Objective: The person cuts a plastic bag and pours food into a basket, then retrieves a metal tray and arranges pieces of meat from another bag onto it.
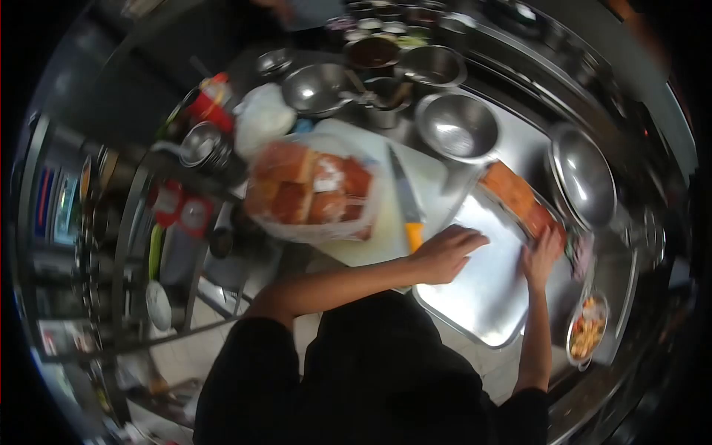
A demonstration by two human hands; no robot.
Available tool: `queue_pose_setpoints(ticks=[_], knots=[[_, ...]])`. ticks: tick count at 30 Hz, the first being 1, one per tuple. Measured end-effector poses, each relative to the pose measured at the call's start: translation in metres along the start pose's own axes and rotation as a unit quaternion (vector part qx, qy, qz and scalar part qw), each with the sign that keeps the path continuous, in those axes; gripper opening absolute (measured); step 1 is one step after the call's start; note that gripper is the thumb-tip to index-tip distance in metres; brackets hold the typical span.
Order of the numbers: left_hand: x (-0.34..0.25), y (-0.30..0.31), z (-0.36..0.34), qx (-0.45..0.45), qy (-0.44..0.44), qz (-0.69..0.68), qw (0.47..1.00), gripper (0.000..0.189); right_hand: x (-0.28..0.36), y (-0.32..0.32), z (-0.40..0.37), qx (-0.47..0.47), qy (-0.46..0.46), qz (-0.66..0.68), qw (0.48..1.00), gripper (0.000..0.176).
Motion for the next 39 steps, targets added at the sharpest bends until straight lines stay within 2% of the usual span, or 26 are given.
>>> queue_pose_setpoints(ticks=[3, 5, 6, 7, 9, 10, 11, 13, 14, 15, 16, 17, 19, 23, 24, 26, 27, 29, 31, 32, 33, 34, 35, 36, 37, 39], knots=[[0.030, 0.110, -0.078, -0.110, 0.051, -0.008, 0.993, 0.038, 0.003, 0.013, 0.005, 0.037, 0.009, 0.005, 0.999, 0.089], [0.058, 0.185, -0.115, -0.073, 0.150, 0.090, 0.982, 0.037, 0.010, 0.025, 0.039, 0.168, 0.026, -0.045, 0.984, 0.080], [0.079, 0.217, -0.133, -0.044, 0.202, 0.114, 0.972, 0.039, 0.054, 0.048, 0.060, 0.084, 0.012, 0.069, 0.994, 0.057], [0.101, 0.240, -0.149, -0.012, 0.258, 0.134, 0.957, 0.041, 0.112, 0.070, 0.078, 0.056, 0.034, 0.192, 0.979, 0.047], [0.133, 0.271, -0.163, -0.028, 0.213, 0.186, 0.959, 0.045, 0.252, 0.118, 0.090, 0.017, 0.065, 0.396, 0.916, 0.038], [0.147, 0.280, -0.163, -0.039, 0.160, 0.248, 0.955, 0.050, 0.309, 0.133, 0.091, 0.041, 0.129, 0.401, 0.906, 0.040], [0.165, 0.277, -0.163, -0.038, 0.154, 0.243, 0.957, 0.050, 0.368, 0.151, 0.099, 0.132, 0.166, 0.463, 0.861, 0.039], [0.196, 0.278, -0.144, 0.054, 0.079, 0.289, 0.953, 0.060, 0.431, 0.116, 0.105, 0.106, 0.336, 0.305, 0.885, 0.014], [0.187, 0.289, -0.130, 0.099, 0.096, 0.297, 0.945, 0.065, 0.457, 0.117, 0.118, 0.112, 0.373, 0.334, 0.858, 0.016], [0.171, 0.292, -0.122, 0.139, 0.115, 0.310, 0.933, 0.070, 0.460, 0.074, 0.118, 0.108, 0.387, 0.278, 0.873, 0.021], [0.167, 0.296, -0.115, 0.166, 0.133, 0.317, 0.924, 0.072, 0.473, 0.085, 0.124, 0.035, 0.376, 0.278, 0.883, 0.028], [0.161, 0.300, -0.113, 0.175, 0.130, 0.338, 0.916, 0.072, 0.466, 0.046, 0.130, 0.120, 0.443, 0.177, 0.871, 0.037], [0.179, 0.299, -0.110, 0.182, 0.107, 0.336, 0.918, 0.073, 0.460, 0.064, 0.135, 0.120, 0.400, 0.201, 0.886, 0.057], [0.184, 0.316, -0.088, 0.260, 0.161, 0.279, 0.910, 0.074, 0.467, 0.073, 0.141, 0.219, 0.365, 0.160, 0.891, 0.065], [0.203, 0.314, -0.077, 0.304, 0.188, 0.221, 0.907, 0.074, 0.470, 0.079, 0.143, 0.177, 0.415, 0.157, 0.878, 0.065], [0.233, 0.315, -0.063, 0.363, 0.249, 0.080, 0.894, 0.071, 0.475, 0.088, 0.142, 0.188, 0.398, 0.172, 0.881, 0.064], [0.245, 0.313, -0.063, 0.371, 0.245, 0.077, 0.892, 0.071, 0.473, 0.091, 0.141, 0.200, 0.381, 0.182, 0.884, 0.064], [0.273, 0.304, -0.069, 0.261, 0.382, -0.231, 0.856, 0.062, 0.476, 0.085, 0.141, 0.186, 0.400, 0.137, 0.887, 0.061], [0.324, 0.283, -0.065, 0.291, 0.276, -0.285, 0.871, 0.051, 0.467, 0.058, 0.137, 0.138, 0.384, 0.129, 0.904, 0.055], [0.277, 0.302, -0.069, 0.228, 0.372, -0.313, 0.843, 0.045, 0.468, 0.042, 0.140, 0.201, 0.374, 0.077, 0.902, 0.050], [0.269, 0.298, -0.068, 0.247, 0.390, -0.401, 0.791, 0.046, 0.471, 0.039, 0.146, 0.279, 0.370, 0.114, 0.879, 0.049], [0.268, 0.298, -0.068, 0.227, 0.468, -0.367, 0.771, 0.050, 0.466, 0.018, 0.141, 0.263, 0.392, 0.083, 0.878, 0.045], [0.257, 0.301, -0.050, 0.375, 0.403, -0.264, 0.792, 0.062, 0.471, 0.041, 0.139, 0.223, 0.380, 0.062, 0.895, 0.048], [0.221, 0.315, -0.042, 0.404, 0.411, -0.142, 0.805, 0.070, 0.475, 0.051, 0.139, 0.229, 0.345, 0.065, 0.908, 0.051], [0.245, 0.300, -0.039, 0.426, 0.348, -0.013, 0.835, 0.073, 0.479, 0.058, 0.140, 0.229, 0.312, 0.067, 0.920, 0.054], [0.237, 0.303, -0.034, 0.477, 0.276, 0.066, 0.832, 0.071, 0.485, 0.063, 0.144, 0.267, 0.291, 0.053, 0.917, 0.058]])
Point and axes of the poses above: each hand's wrist, its own z-axis towards the middle knuckle, its own y-axis out of the back of the hand, x = y × z, the point moved 2 cm from there along z, towards the middle knuckle
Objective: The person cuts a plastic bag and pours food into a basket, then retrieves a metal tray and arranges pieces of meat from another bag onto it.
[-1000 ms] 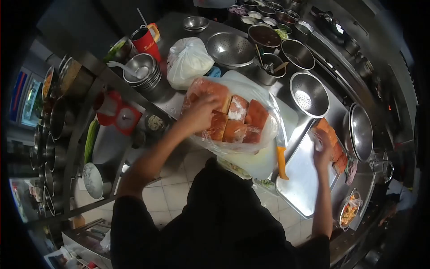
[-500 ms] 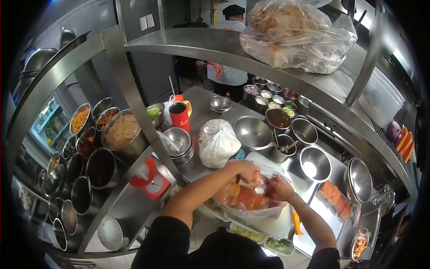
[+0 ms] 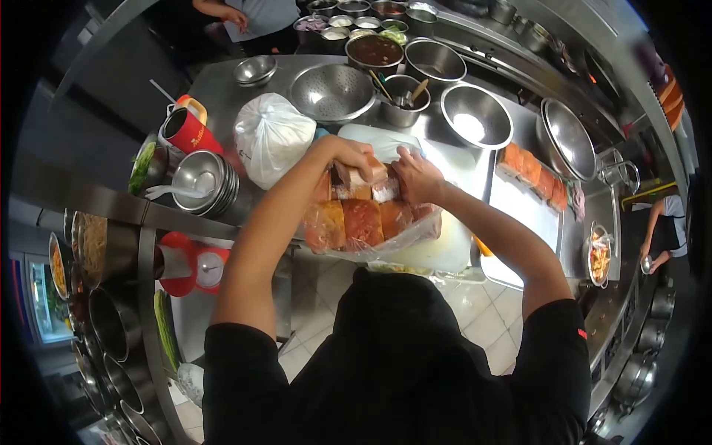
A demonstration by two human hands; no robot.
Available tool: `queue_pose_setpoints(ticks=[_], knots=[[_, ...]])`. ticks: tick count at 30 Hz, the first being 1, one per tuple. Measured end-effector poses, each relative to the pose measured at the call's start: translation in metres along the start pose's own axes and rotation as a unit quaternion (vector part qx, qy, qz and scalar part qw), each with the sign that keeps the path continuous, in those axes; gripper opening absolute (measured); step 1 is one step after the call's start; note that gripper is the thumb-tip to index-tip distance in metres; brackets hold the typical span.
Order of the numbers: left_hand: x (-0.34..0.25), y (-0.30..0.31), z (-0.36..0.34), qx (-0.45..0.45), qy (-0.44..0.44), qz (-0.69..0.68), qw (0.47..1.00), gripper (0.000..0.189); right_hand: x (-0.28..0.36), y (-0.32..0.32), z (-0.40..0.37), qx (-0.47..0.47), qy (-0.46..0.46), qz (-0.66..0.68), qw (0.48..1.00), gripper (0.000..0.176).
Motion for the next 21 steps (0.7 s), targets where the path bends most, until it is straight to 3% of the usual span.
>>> queue_pose_setpoints(ticks=[1, 2, 3, 4, 6, 7, 8, 9, 10, 12, 13, 15, 17, 18, 19, 20, 21], knots=[[0.006, -0.004, -0.006, 0.005, 0.000, 0.000, 1.000, 0.071, 0.003, 0.002, 0.001, 0.028, -0.015, -0.002, 0.999, 0.064], [0.018, -0.003, -0.013, -0.018, -0.023, -0.203, 0.979, 0.068, 0.006, 0.003, -0.001, 0.028, -0.016, -0.001, 0.999, 0.064], [0.031, 0.000, -0.019, -0.043, -0.046, -0.397, 0.916, 0.066, 0.008, 0.006, -0.002, 0.010, -0.019, -0.026, 0.999, 0.058], [0.048, 0.000, -0.020, -0.045, -0.047, -0.396, 0.916, 0.066, 0.009, 0.008, -0.002, -0.007, -0.021, -0.050, 0.999, 0.053], [0.078, 0.000, -0.020, -0.131, -0.173, -0.606, 0.765, 0.067, 0.008, 0.003, 0.001, 0.005, -0.018, -0.022, 1.000, 0.060], [0.084, -0.005, -0.022, -0.135, -0.170, -0.609, 0.763, 0.067, 0.009, -0.001, 0.005, 0.018, -0.013, 0.004, 1.000, 0.067], [0.076, -0.008, -0.038, -0.206, -0.244, -0.687, 0.653, 0.068, 0.015, 0.006, 0.005, 0.021, -0.007, 0.007, 1.000, 0.067], [0.071, -0.010, -0.054, -0.271, -0.311, -0.746, 0.523, 0.069, 0.024, 0.024, 0.002, -0.010, 0.026, 0.170, 0.985, 0.066], [0.068, -0.013, -0.065, -0.273, -0.306, -0.750, 0.520, 0.069, 0.031, 0.040, -0.002, -0.040, 0.055, 0.330, 0.942, 0.065], [0.056, -0.017, -0.084, -0.110, -0.504, -0.741, 0.430, 0.069, 0.058, 0.050, -0.013, -0.024, 0.100, 0.358, 0.928, 0.072], [0.054, -0.021, -0.092, -0.110, -0.503, -0.742, 0.429, 0.069, 0.075, 0.055, -0.021, -0.015, 0.134, 0.363, 0.922, 0.076], [0.055, -0.037, -0.106, -0.162, -0.504, -0.762, 0.374, 0.069, 0.104, 0.050, -0.034, -0.023, 0.162, 0.331, 0.929, 0.083], [0.075, -0.062, -0.110, -0.280, -0.489, -0.737, 0.373, 0.067, 0.123, 0.034, -0.036, -0.084, 0.164, 0.274, 0.944, 0.086], [0.060, -0.078, -0.128, -0.321, -0.468, -0.712, 0.414, 0.062, 0.125, 0.024, -0.036, -0.127, 0.161, 0.249, 0.947, 0.087], [0.063, -0.091, -0.132, -0.321, -0.460, -0.732, 0.386, 0.062, 0.126, 0.018, -0.037, -0.133, 0.137, 0.234, 0.953, 0.088], [0.065, -0.106, -0.133, -0.300, -0.481, -0.724, 0.392, 0.064, 0.125, 0.015, -0.037, -0.138, 0.110, 0.219, 0.960, 0.089], [0.059, -0.120, -0.140, -0.302, -0.466, -0.752, 0.356, 0.069, 0.122, 0.014, -0.035, -0.113, 0.108, 0.241, 0.958, 0.091]])
Point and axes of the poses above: each hand's wrist, its own z-axis towards the middle knuckle, its own y-axis out of the back of the hand, x = y × z, the point moved 2 cm from there along z, towards the middle knuckle
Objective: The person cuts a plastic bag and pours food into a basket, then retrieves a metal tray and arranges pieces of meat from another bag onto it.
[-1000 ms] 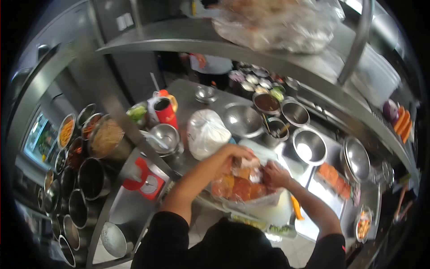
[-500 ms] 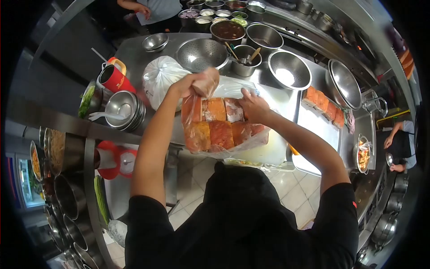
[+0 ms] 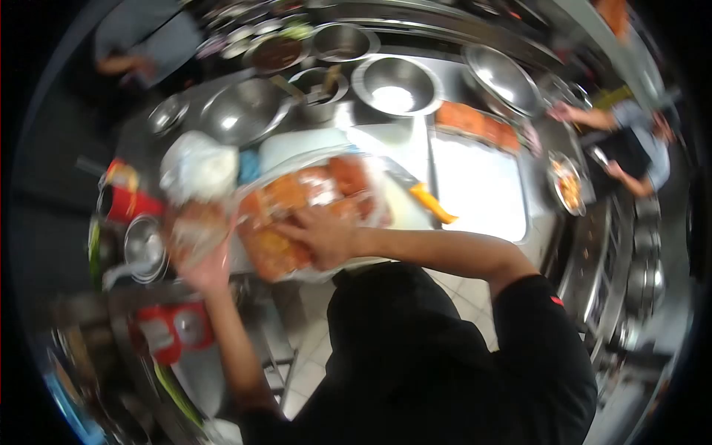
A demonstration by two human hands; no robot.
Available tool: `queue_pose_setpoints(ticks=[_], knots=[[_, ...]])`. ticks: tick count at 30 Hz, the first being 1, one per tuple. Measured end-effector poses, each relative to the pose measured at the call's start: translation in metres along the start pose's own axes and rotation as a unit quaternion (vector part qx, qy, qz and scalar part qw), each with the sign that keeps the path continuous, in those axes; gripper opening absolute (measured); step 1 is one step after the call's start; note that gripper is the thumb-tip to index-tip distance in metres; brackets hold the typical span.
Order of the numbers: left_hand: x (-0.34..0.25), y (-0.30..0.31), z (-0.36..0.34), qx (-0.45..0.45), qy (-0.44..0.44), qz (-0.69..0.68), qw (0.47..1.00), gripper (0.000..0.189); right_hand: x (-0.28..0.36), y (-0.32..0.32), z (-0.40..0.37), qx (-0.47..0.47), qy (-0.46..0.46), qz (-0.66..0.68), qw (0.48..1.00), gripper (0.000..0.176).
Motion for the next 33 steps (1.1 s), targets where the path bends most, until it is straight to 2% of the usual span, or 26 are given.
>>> queue_pose_setpoints(ticks=[1, 3, 4, 5, 6, 7, 8, 9, 10, 11, 12, 13, 15, 16, 17, 18, 19, 20, 21, 22, 23, 25, 27, 29, 31, 33], knots=[[-0.002, -0.001, -0.012, -0.057, 0.016, 0.009, 0.998, 0.076, -0.007, 0.000, 0.002, 0.016, -0.007, 0.027, 0.999, 0.093], [0.013, -0.021, -0.034, 0.100, 0.055, -0.125, 0.986, 0.081, -0.015, 0.009, -0.002, 0.014, -0.035, 0.055, 0.998, 0.099], [0.017, -0.025, -0.041, 0.111, 0.065, -0.122, 0.984, 0.081, -0.018, 0.013, -0.001, 0.029, -0.032, 0.095, 0.995, 0.104], [0.020, -0.028, -0.047, 0.076, 0.081, -0.128, 0.986, 0.082, -0.021, 0.021, -0.002, 0.018, -0.030, 0.092, 0.995, 0.104], [0.024, -0.032, -0.050, 0.041, 0.092, -0.131, 0.986, 0.083, -0.026, 0.029, -0.005, -0.003, -0.080, 0.199, 0.977, 0.108], [0.029, -0.039, -0.053, 0.047, 0.091, -0.126, 0.987, 0.083, -0.032, 0.037, -0.011, -0.020, -0.128, 0.304, 0.944, 0.111], [0.036, -0.050, -0.056, 0.063, 0.075, -0.069, 0.993, 0.084, -0.043, 0.037, -0.020, -0.099, -0.100, 0.350, 0.926, 0.112], [0.048, -0.067, -0.058, 0.078, 0.060, -0.013, 0.995, 0.085, -0.046, 0.057, -0.035, -0.130, -0.112, 0.378, 0.910, 0.113], [0.055, -0.077, -0.059, -0.148, 0.000, 0.105, 0.983, 0.091, -0.050, 0.081, -0.058, -0.160, -0.124, 0.405, 0.892, 0.113], [0.070, -0.092, -0.057, -0.149, 0.000, 0.105, 0.983, 0.091, -0.056, 0.104, -0.084, -0.167, -0.162, 0.424, 0.875, 0.114], [0.089, -0.109, -0.051, -0.053, 0.069, 0.161, 0.983, 0.094, -0.072, 0.118, -0.112, -0.192, -0.160, 0.370, 0.895, 0.117], [0.108, -0.122, -0.045, 0.042, 0.137, 0.215, 0.966, 0.097, -0.086, 0.130, -0.141, -0.204, -0.204, 0.391, 0.874, 0.119], [0.155, -0.110, -0.027, 0.072, 0.222, 0.363, 0.902, 0.099, -0.133, 0.145, -0.198, -0.226, -0.240, 0.242, 0.912, 0.115], [0.198, -0.154, -0.010, 0.172, 0.199, 0.395, 0.880, 0.100, -0.160, 0.144, -0.226, -0.236, -0.255, 0.201, 0.916, 0.109], [0.233, -0.157, 0.001, 0.207, 0.236, 0.412, 0.856, 0.096, -0.179, 0.153, -0.247, -0.212, -0.252, 0.155, 0.931, 0.104], [0.269, -0.174, 0.021, 0.281, 0.172, 0.547, 0.770, 0.090, -0.201, 0.151, -0.271, -0.212, -0.267, 0.062, 0.938, 0.102], [0.310, -0.177, 0.038, 0.310, 0.118, 0.628, 0.704, 0.087, -0.216, 0.155, -0.286, -0.182, -0.284, 0.046, 0.940, 0.101], [0.350, -0.174, 0.054, 0.336, 0.064, 0.701, 0.626, 0.084, -0.225, 0.161, -0.296, -0.168, -0.261, -0.001, 0.951, 0.101], [0.382, -0.178, 0.069, 0.346, 0.023, 0.748, 0.566, 0.087, -0.233, 0.166, -0.303, -0.156, -0.237, -0.049, 0.958, 0.101], [0.408, -0.177, 0.082, 0.352, 0.029, 0.803, 0.481, 0.080, -0.243, 0.167, -0.306, -0.152, -0.228, -0.042, 0.961, 0.101], [0.433, -0.169, 0.096, 0.343, 0.032, 0.808, 0.478, 0.080, -0.252, 0.165, -0.307, -0.168, -0.217, -0.093, 0.957, 0.099], [0.475, -0.139, 0.110, 0.360, -0.021, 0.845, 0.394, 0.072, -0.272, 0.144, -0.319, -0.181, -0.203, -0.134, 0.953, 0.097], [0.497, -0.103, 0.110, 0.355, 0.000, 0.845, 0.400, 0.070, -0.292, 0.108, -0.339, -0.250, -0.230, -0.065, 0.938, 0.091], [0.511, -0.083, 0.109, 0.347, 0.015, 0.843, 0.411, 0.071, -0.273, 0.089, -0.350, -0.249, -0.297, 0.038, 0.921, 0.089], [0.514, -0.068, 0.100, 0.344, 0.027, 0.742, 0.574, 0.073, -0.269, 0.084, -0.353, -0.265, -0.294, 0.066, 0.916, 0.088], [0.518, -0.064, 0.099, 0.327, -0.033, 0.767, 0.552, 0.066, -0.268, 0.080, -0.352, -0.266, -0.283, 0.047, 0.920, 0.087]])
Point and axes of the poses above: each hand's wrist, its own z-axis towards the middle knuckle, its own y-axis out of the back of the hand, x = y × z, the point moved 2 cm from there along z, towards the middle knuckle
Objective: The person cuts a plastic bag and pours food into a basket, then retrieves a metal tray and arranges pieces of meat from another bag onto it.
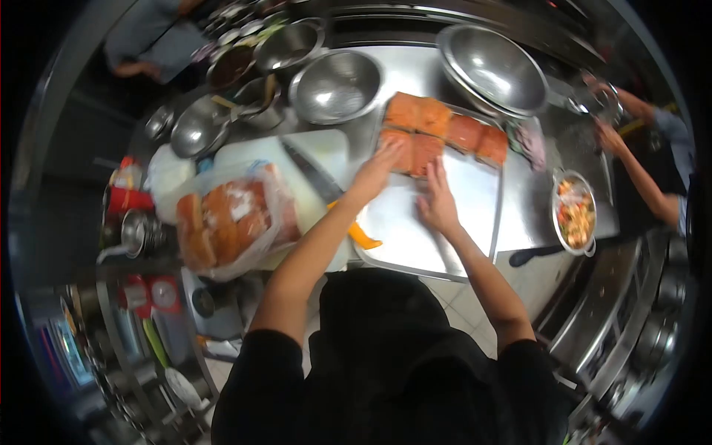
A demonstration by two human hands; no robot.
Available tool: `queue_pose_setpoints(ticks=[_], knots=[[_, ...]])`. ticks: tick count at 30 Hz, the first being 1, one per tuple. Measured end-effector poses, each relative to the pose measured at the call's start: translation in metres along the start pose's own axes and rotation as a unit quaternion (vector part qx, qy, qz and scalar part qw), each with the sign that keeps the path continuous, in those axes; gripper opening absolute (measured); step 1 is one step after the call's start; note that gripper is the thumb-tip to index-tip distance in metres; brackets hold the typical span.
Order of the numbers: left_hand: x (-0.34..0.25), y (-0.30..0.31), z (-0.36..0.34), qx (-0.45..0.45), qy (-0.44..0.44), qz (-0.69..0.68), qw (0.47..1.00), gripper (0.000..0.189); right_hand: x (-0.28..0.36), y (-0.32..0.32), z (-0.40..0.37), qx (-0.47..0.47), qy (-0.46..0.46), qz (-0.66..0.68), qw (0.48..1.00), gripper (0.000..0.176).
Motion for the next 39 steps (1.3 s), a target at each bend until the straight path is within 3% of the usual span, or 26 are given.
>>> queue_pose_setpoints(ticks=[2, 4, 6, 7, 9, 10, 11, 12, 14, 15, 17, 19, 21, 23, 24, 26, 30, 34, 39], knots=[[0.000, -0.009, 0.001, -0.082, -0.021, -0.033, 0.996, 0.060, -0.004, -0.007, 0.010, -0.012, 0.055, -0.019, 0.998, 0.084], [-0.031, 0.027, -0.010, -0.084, -0.036, 0.060, 0.994, 0.041, 0.011, 0.000, 0.018, -0.065, 0.103, -0.065, 0.990, 0.070], [-0.068, 0.092, -0.032, -0.044, 0.070, -0.016, 0.996, 0.023, 0.056, 0.014, 0.022, -0.069, 0.023, -0.001, 0.997, 0.052], [-0.069, 0.120, -0.052, -0.125, 0.059, -0.037, 0.990, 0.016, 0.079, 0.015, 0.026, -0.070, 0.018, -0.011, 0.997, 0.041], [-0.048, 0.180, -0.096, -0.110, 0.188, -0.142, 0.966, 0.010, 0.130, 0.006, 0.039, -0.027, 0.054, 0.045, 0.997, 0.035], [-0.033, 0.211, -0.122, -0.090, 0.290, -0.160, 0.939, 0.011, 0.159, -0.003, 0.045, 0.008, 0.081, 0.093, 0.992, 0.029], [-0.018, 0.250, -0.148, -0.047, 0.334, -0.063, 0.939, 0.014, 0.195, -0.016, 0.054, 0.016, 0.147, 0.115, 0.982, 0.026], [0.011, 0.272, -0.181, -0.076, 0.323, 0.076, 0.940, 0.021, 0.221, -0.034, 0.057, 0.067, 0.144, 0.151, 0.976, 0.027], [0.041, 0.316, -0.231, -0.025, 0.454, 0.262, 0.851, 0.039, 0.258, -0.082, 0.068, 0.130, 0.226, 0.156, 0.953, 0.032], [0.042, 0.328, -0.244, -0.032, 0.468, 0.297, 0.831, 0.049, 0.278, -0.100, 0.075, 0.196, 0.224, 0.151, 0.943, 0.036], [0.040, 0.345, -0.248, -0.040, 0.478, 0.320, 0.817, 0.060, 0.287, -0.149, 0.094, 0.194, 0.281, 0.074, 0.937, 0.041], [0.048, 0.356, -0.248, 0.033, 0.541, 0.267, 0.797, 0.076, 0.287, -0.175, 0.117, 0.209, 0.279, -0.011, 0.937, 0.047], [0.057, 0.357, -0.250, 0.021, 0.525, 0.263, 0.809, 0.078, 0.295, -0.183, 0.134, 0.218, 0.273, -0.089, 0.933, 0.053], [0.073, 0.353, -0.258, 0.013, 0.514, 0.255, 0.819, 0.079, 0.292, -0.182, 0.141, 0.357, 0.180, -0.178, 0.899, 0.065], [0.086, 0.349, -0.263, -0.006, 0.504, 0.246, 0.828, 0.081, 0.291, -0.183, 0.144, 0.359, 0.170, -0.184, 0.899, 0.065], [0.098, 0.345, -0.267, -0.012, 0.484, 0.228, 0.845, 0.082, 0.286, -0.184, 0.143, 0.375, 0.211, -0.259, 0.864, 0.071], [0.104, 0.358, -0.268, -0.037, 0.460, 0.188, 0.867, 0.083, 0.294, -0.180, 0.155, 0.430, 0.180, -0.244, 0.851, 0.067], [0.107, 0.357, -0.271, -0.036, 0.485, 0.140, 0.862, 0.086, 0.296, -0.188, 0.159, 0.401, 0.206, -0.255, 0.856, 0.069], [0.101, 0.345, -0.263, -0.059, 0.482, 0.222, 0.846, 0.075, 0.308, -0.201, 0.155, 0.345, 0.229, -0.322, 0.852, 0.072]])
Point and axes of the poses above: each hand's wrist, its own z-axis towards the middle knuckle, its own y-axis out of the back of the hand, x = y × z, the point moved 2 cm from there along z, towards the middle knuckle
